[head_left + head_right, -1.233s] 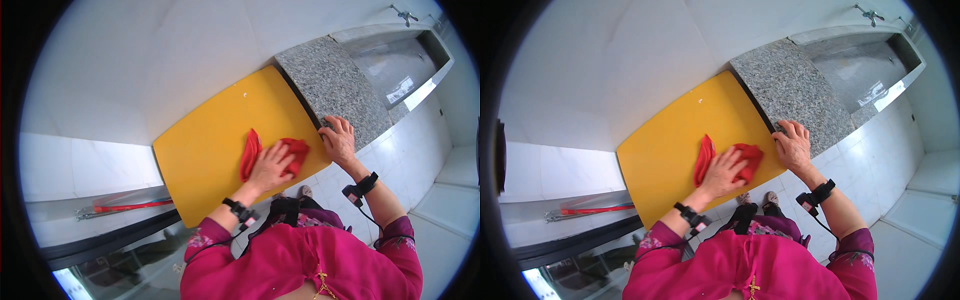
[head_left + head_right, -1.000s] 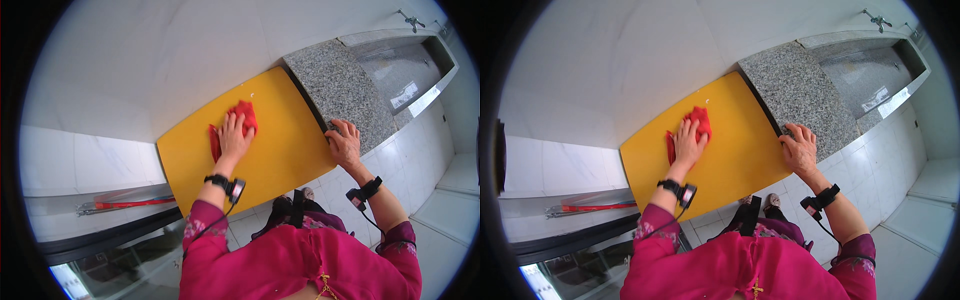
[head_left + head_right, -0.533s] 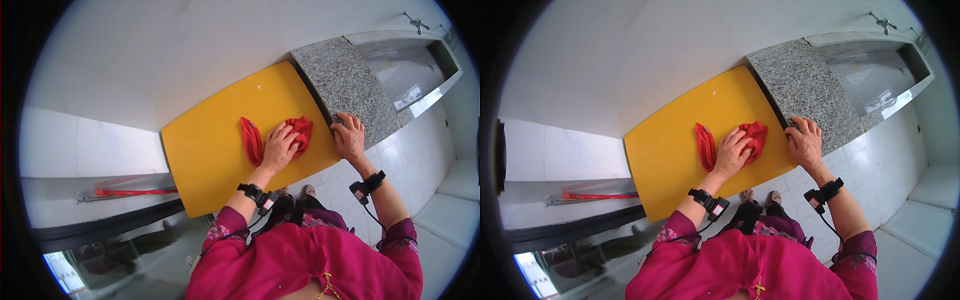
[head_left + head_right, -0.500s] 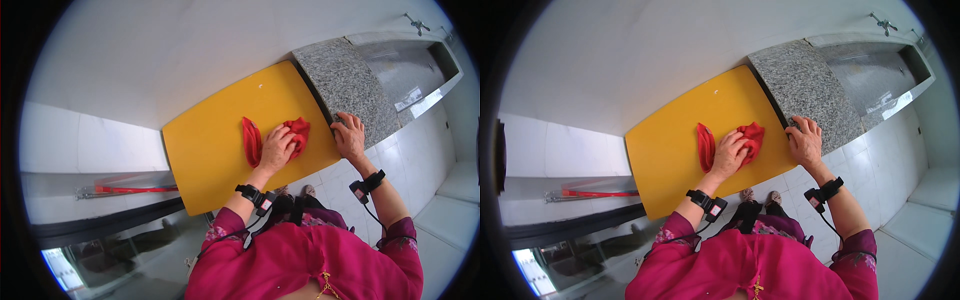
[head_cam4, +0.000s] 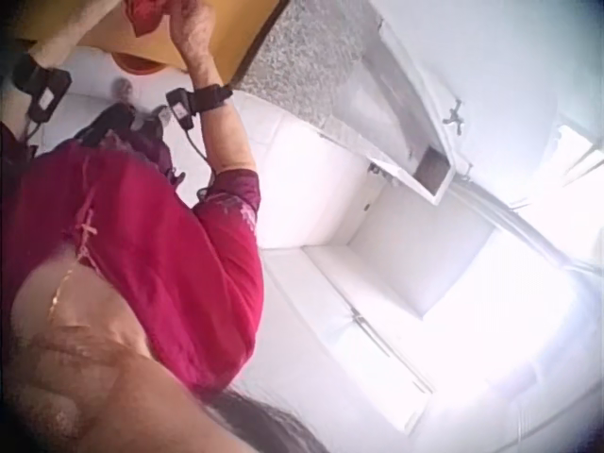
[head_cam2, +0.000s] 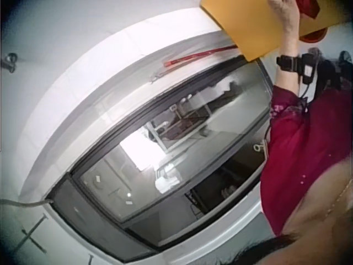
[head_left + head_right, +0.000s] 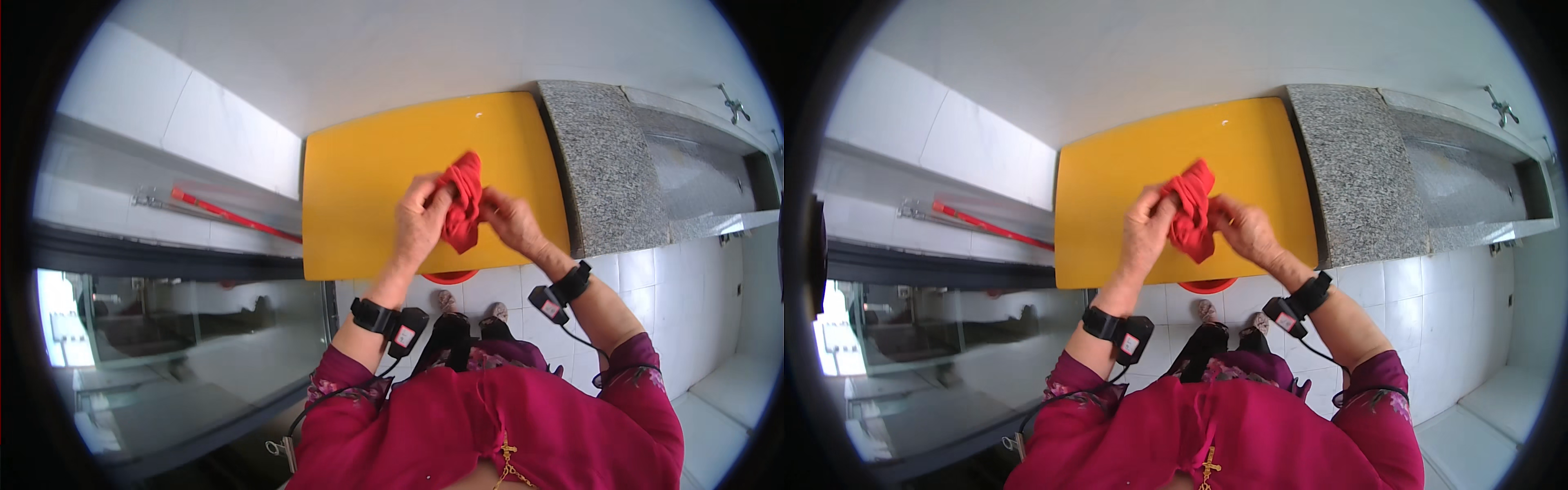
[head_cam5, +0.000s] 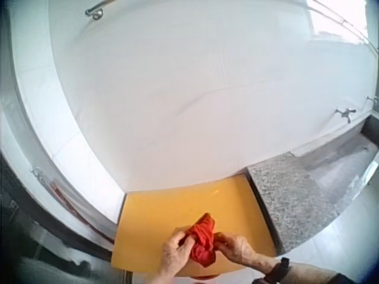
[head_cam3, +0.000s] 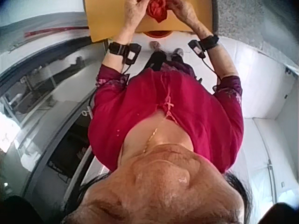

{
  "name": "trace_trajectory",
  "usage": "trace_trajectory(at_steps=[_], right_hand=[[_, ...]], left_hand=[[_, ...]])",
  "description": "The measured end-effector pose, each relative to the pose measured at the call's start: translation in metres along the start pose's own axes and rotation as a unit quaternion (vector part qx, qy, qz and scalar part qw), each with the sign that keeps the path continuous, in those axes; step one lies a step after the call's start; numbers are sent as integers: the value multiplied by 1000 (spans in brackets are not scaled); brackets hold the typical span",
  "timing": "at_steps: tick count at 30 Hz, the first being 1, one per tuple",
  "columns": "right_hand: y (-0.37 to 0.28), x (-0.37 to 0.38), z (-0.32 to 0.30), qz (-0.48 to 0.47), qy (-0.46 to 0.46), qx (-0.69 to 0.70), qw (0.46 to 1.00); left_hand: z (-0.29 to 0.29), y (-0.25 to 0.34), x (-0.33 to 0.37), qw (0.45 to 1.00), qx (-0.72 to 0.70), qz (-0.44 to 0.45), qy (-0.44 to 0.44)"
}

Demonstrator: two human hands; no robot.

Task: Wiping a yellow board surface with a red cloth next to a sink.

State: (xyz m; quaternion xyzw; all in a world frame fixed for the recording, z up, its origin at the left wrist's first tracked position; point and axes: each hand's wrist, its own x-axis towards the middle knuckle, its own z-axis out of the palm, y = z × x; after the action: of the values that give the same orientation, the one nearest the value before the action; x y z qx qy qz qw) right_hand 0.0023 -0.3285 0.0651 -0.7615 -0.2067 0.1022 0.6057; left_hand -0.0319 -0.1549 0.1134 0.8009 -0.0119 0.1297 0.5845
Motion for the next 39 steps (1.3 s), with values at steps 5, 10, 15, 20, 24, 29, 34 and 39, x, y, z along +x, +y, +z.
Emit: trace_trajectory(at_steps=[5,10,15,20,24,29,34,39], right_hand=[[-46,22,-34,-138,90,-181,969],[-19,6,-45,-58,-61,-482,872],[-3,19,4,-65,37,-493,867],[15,23,112,-155,-162,-488,844],[1,30,208,-278,-232,-383,850],[7,33,206,-309,-264,-380,831],[22,-6,52,-191,-245,-433,846],[72,4,-67,-15,50,-575,816]], left_hand=[[-63,-5,5,997,31,63,12],[-164,-115,-42,949,315,-7,33],[-232,-179,-75,865,415,-236,154],[-215,-184,-74,845,377,-353,141],[-218,-185,-75,860,361,-333,138],[-222,-187,-73,872,327,-352,91],[-238,-190,-75,863,304,-387,109],[-222,-175,-60,856,307,-384,158]])
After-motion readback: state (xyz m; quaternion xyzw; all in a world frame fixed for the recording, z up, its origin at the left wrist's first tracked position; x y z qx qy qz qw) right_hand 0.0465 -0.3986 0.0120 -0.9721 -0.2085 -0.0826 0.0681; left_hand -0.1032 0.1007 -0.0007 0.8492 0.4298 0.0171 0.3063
